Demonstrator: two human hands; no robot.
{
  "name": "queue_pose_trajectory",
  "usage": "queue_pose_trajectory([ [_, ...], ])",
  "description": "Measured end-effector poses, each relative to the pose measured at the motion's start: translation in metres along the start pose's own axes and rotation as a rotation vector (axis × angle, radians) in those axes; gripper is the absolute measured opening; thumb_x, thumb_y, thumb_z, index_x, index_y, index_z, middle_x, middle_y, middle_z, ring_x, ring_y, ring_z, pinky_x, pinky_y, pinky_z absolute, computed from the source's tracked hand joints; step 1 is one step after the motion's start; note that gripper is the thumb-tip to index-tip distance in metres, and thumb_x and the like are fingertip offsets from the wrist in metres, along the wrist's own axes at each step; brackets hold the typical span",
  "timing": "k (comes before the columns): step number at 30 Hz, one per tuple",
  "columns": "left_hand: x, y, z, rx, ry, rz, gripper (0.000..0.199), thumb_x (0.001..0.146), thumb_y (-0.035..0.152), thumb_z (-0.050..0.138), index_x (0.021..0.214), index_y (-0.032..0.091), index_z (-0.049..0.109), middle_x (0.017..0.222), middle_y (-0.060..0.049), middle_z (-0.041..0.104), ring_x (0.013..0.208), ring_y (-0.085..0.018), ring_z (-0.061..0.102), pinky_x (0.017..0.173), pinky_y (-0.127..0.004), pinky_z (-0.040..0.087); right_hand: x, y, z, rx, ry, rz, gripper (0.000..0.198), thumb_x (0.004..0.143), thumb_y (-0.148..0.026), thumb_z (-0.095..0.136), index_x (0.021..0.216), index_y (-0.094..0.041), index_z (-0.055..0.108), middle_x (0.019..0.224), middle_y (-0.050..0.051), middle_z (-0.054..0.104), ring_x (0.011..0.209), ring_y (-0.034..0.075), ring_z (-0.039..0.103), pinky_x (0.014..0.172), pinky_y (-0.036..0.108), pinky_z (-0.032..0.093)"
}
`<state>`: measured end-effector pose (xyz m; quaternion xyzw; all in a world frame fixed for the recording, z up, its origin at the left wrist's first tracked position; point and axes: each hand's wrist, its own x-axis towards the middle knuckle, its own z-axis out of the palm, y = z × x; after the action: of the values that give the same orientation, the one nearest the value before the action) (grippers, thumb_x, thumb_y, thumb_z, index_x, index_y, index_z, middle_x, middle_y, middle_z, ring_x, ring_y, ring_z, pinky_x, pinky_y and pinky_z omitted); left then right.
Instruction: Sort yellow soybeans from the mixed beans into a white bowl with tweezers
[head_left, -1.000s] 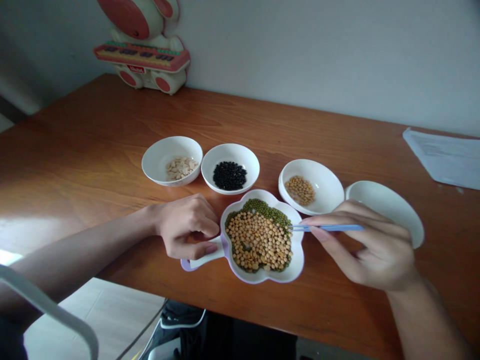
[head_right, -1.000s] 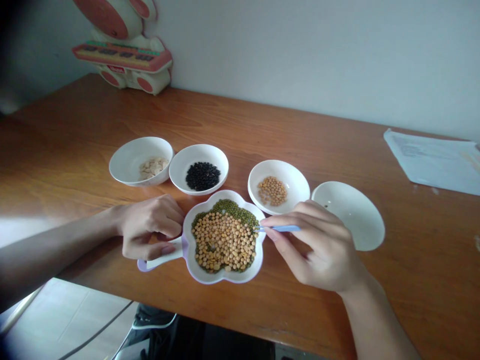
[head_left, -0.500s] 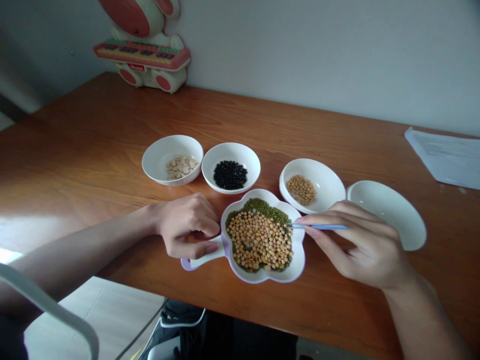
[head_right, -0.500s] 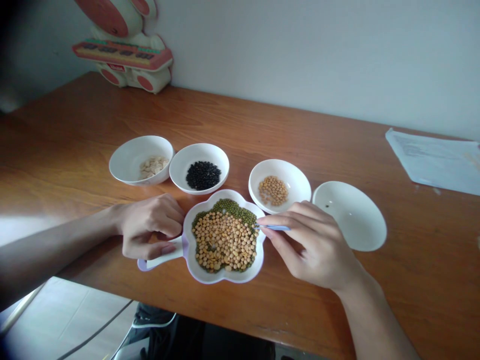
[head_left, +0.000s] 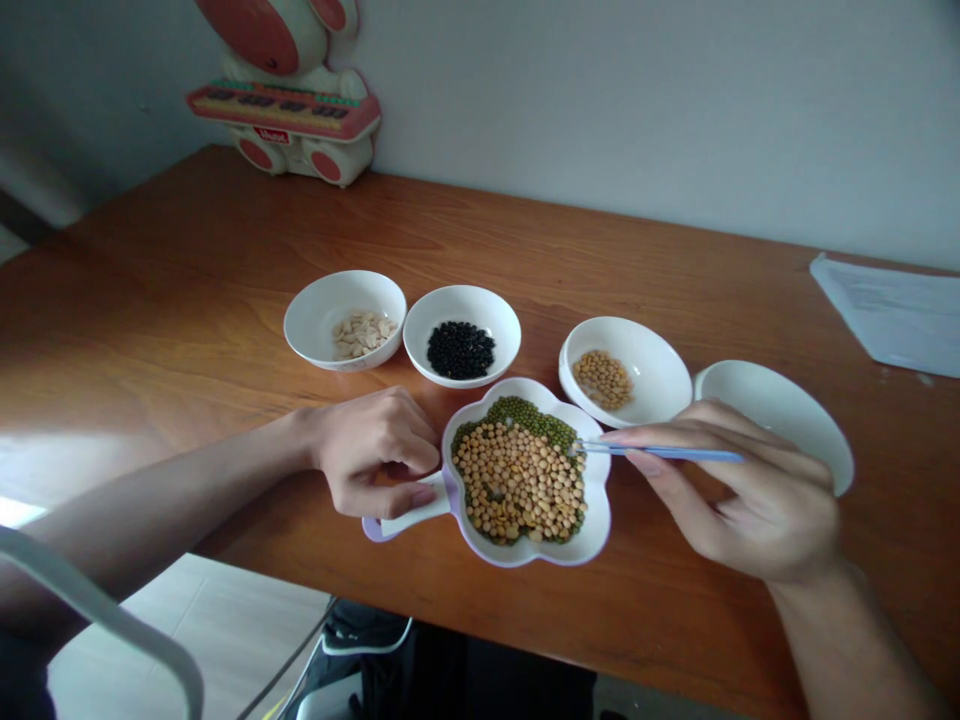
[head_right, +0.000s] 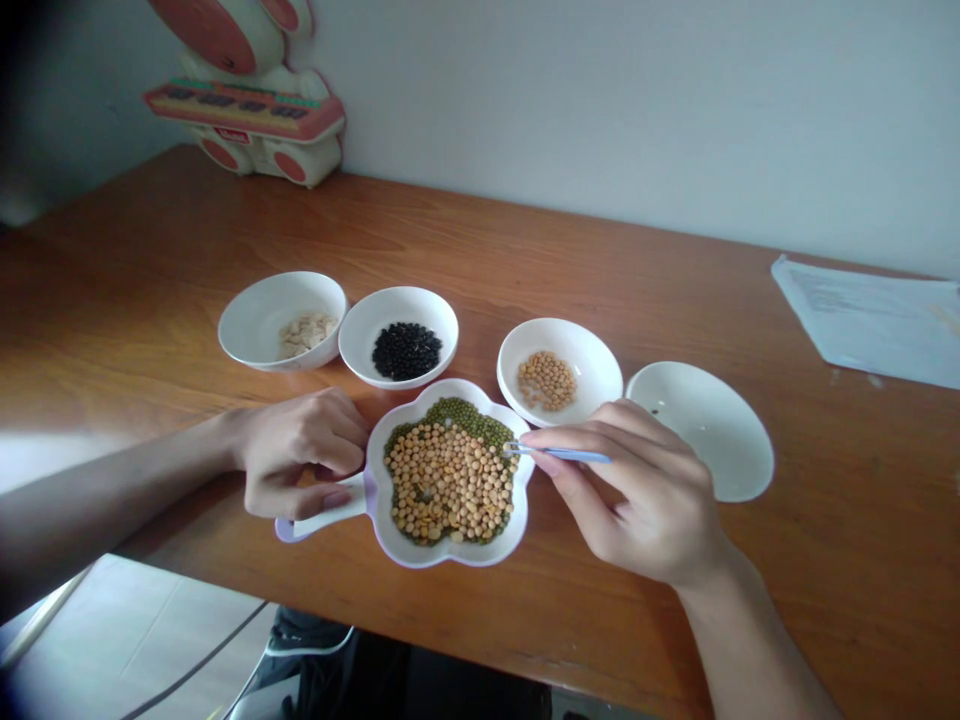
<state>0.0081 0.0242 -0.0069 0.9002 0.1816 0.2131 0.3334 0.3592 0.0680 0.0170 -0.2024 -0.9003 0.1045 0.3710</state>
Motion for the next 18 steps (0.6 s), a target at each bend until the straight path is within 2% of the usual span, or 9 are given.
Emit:
queue_pose_trajectory([
  [3, 0.0, -0.001, 0.0, -0.002, -0.001, 0.003, 0.034, 0.09, 0.018, 0.058, 0.06, 0.025, 0.042, 0.054, -0.002, 0.058, 0.049, -0.018, 0.055, 0.049, -0.038, 0.033, -0.003, 0.0, -0.003, -0.157, 0.172, 0.064, 0.056, 0.085, -0.001, 0.075, 0.131, -0.033, 0.073, 0.095, -0.001, 0.082, 0.069, 0.018, 0.068, 0.061, 0.036, 0.054],
  [6, -0.001, -0.001, 0.0, -0.005, -0.007, 0.003, 0.033, 0.09, 0.018, 0.057, 0.061, 0.025, 0.041, 0.055, -0.002, 0.057, 0.049, -0.017, 0.054, 0.049, -0.038, 0.033, -0.003, 0.004, -0.004, -0.341, 0.327, 0.103, 0.058, 0.086, -0.002, 0.076, 0.132, -0.037, 0.074, 0.094, -0.003, 0.083, 0.072, 0.019, 0.072, 0.065, 0.035, 0.057],
  [9, -0.001, -0.001, 0.0, -0.005, -0.008, 0.002, 0.034, 0.09, 0.018, 0.057, 0.062, 0.025, 0.04, 0.055, -0.002, 0.057, 0.05, -0.016, 0.053, 0.05, -0.037, 0.033, -0.002, 0.008, -0.004, -0.415, 0.387, 0.117, 0.055, 0.085, -0.002, 0.077, 0.128, -0.036, 0.077, 0.096, -0.004, 0.083, 0.078, 0.018, 0.076, 0.072, 0.033, 0.06],
  [11, 0.0, -0.001, 0.0, -0.003, -0.006, 0.003, 0.034, 0.09, 0.018, 0.057, 0.062, 0.025, 0.039, 0.055, -0.001, 0.057, 0.05, -0.016, 0.053, 0.05, -0.037, 0.033, -0.001, 0.01, -0.004, -0.367, 0.4, 0.101, 0.056, 0.084, 0.0, 0.077, 0.128, -0.035, 0.077, 0.095, -0.003, 0.083, 0.076, 0.018, 0.075, 0.07, 0.033, 0.058],
  [13, 0.0, -0.001, 0.0, -0.001, -0.009, 0.004, 0.034, 0.09, 0.018, 0.057, 0.063, 0.025, 0.038, 0.055, -0.001, 0.057, 0.049, -0.016, 0.052, 0.05, -0.037, 0.032, -0.001, 0.009, -0.006, -0.273, 0.358, 0.037, 0.055, 0.082, 0.0, 0.077, 0.126, -0.034, 0.077, 0.091, -0.004, 0.083, 0.071, 0.017, 0.071, 0.063, 0.034, 0.055],
  [18, -0.001, -0.001, 0.0, 0.001, -0.014, 0.006, 0.034, 0.091, 0.018, 0.057, 0.063, 0.025, 0.037, 0.055, -0.001, 0.056, 0.05, -0.016, 0.052, 0.05, -0.038, 0.031, 0.001, 0.003, -0.007, -0.03, 0.058, -0.058, 0.037, 0.082, -0.001, 0.077, 0.113, -0.021, 0.076, 0.092, 0.001, 0.081, 0.072, 0.016, 0.068, 0.062, 0.034, 0.053],
])
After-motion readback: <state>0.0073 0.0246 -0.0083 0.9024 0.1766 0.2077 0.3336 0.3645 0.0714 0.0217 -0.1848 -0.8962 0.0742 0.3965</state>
